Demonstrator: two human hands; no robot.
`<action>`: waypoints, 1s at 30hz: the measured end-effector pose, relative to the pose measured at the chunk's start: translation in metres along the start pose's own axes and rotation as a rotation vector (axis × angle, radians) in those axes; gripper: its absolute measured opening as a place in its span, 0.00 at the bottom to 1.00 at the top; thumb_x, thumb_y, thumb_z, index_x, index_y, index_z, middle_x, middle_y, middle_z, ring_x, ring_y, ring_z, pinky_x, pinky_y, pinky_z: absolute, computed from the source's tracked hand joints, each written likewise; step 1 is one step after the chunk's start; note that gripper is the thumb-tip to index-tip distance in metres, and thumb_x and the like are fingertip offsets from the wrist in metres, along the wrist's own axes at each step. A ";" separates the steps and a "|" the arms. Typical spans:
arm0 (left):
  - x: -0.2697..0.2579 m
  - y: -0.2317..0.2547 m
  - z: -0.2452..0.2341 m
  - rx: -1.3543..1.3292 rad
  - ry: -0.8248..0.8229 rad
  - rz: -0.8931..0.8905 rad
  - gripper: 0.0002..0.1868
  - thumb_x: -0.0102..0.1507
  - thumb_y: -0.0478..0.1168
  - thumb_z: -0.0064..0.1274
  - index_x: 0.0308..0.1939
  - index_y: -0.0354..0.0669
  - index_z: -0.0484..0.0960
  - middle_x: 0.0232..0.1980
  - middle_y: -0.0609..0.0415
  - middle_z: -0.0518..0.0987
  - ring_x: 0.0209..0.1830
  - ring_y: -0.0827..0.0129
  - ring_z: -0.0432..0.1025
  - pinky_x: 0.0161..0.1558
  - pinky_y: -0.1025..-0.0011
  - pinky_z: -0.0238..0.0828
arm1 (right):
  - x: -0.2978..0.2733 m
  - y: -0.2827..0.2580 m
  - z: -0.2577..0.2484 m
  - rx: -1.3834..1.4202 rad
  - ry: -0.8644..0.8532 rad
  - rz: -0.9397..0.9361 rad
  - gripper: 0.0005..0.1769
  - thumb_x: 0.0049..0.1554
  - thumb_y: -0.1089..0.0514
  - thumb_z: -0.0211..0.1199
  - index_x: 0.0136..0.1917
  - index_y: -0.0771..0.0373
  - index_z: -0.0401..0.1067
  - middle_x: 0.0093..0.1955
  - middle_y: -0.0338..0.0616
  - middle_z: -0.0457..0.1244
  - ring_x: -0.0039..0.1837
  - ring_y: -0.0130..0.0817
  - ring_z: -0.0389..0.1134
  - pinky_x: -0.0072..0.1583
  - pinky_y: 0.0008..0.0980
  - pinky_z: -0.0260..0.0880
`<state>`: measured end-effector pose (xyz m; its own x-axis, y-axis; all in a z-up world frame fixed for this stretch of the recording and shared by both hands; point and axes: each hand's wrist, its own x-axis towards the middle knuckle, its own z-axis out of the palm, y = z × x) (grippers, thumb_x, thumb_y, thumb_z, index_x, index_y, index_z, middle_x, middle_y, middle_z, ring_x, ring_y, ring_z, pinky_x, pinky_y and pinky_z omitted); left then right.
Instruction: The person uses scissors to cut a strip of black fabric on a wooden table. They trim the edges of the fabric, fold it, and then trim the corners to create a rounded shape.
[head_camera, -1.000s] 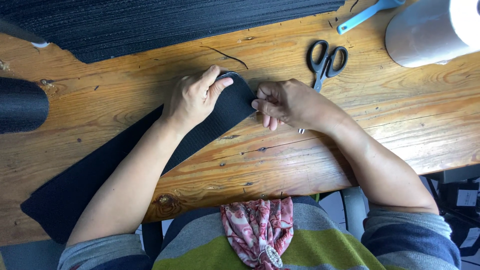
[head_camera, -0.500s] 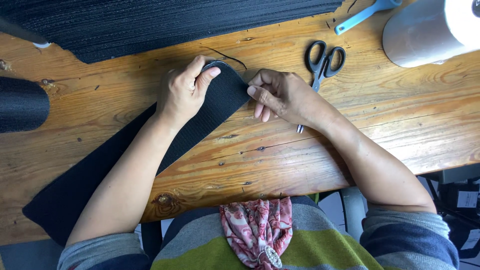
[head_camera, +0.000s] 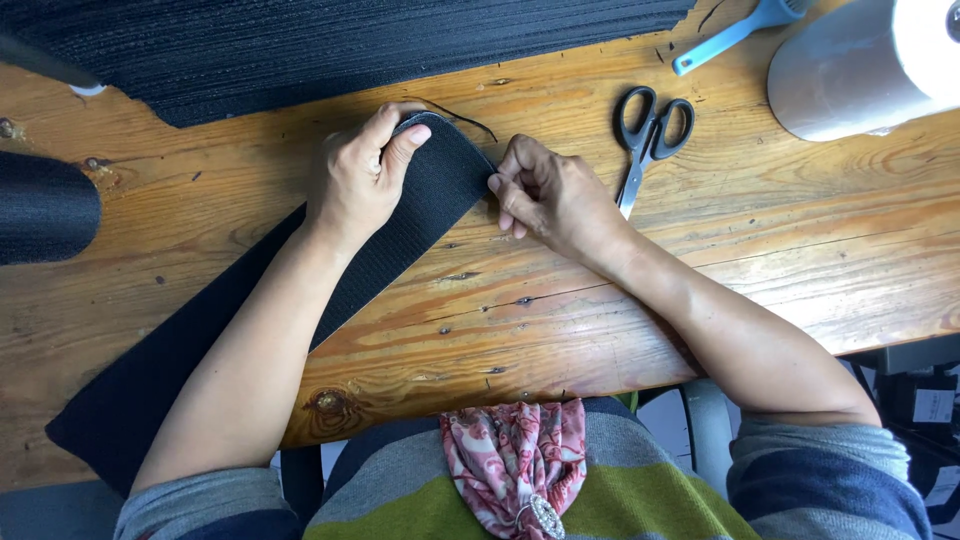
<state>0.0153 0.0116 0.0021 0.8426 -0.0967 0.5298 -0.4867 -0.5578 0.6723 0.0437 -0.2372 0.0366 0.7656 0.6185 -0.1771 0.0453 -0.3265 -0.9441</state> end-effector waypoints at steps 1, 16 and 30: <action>-0.001 -0.001 -0.001 0.012 -0.007 -0.001 0.08 0.74 0.37 0.53 0.52 0.37 0.84 0.42 0.38 0.84 0.43 0.42 0.80 0.44 0.52 0.77 | 0.000 0.001 0.001 -0.034 0.018 -0.027 0.02 0.63 0.63 0.60 0.46 0.62 0.71 0.30 0.40 0.69 0.31 0.25 0.72 0.38 0.20 0.71; -0.003 -0.005 -0.001 0.140 -0.089 0.017 0.09 0.77 0.39 0.49 0.59 0.44 0.80 0.40 0.50 0.86 0.29 0.58 0.78 0.35 0.62 0.72 | 0.003 0.009 0.001 -0.106 -0.016 -0.099 0.11 0.68 0.56 0.54 0.43 0.55 0.62 0.34 0.34 0.70 0.32 0.21 0.69 0.38 0.20 0.70; 0.003 0.004 -0.009 -0.034 -0.138 -0.066 0.15 0.76 0.43 0.46 0.56 0.35 0.79 0.48 0.47 0.85 0.45 0.63 0.81 0.47 0.70 0.76 | 0.006 0.005 0.003 -0.125 0.016 -0.013 0.10 0.67 0.56 0.55 0.42 0.55 0.63 0.32 0.33 0.70 0.30 0.20 0.68 0.37 0.19 0.69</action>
<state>0.0139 0.0160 0.0111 0.8956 -0.1743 0.4092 -0.4346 -0.5384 0.7219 0.0467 -0.2329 0.0296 0.7747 0.6118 -0.1599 0.1340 -0.4059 -0.9040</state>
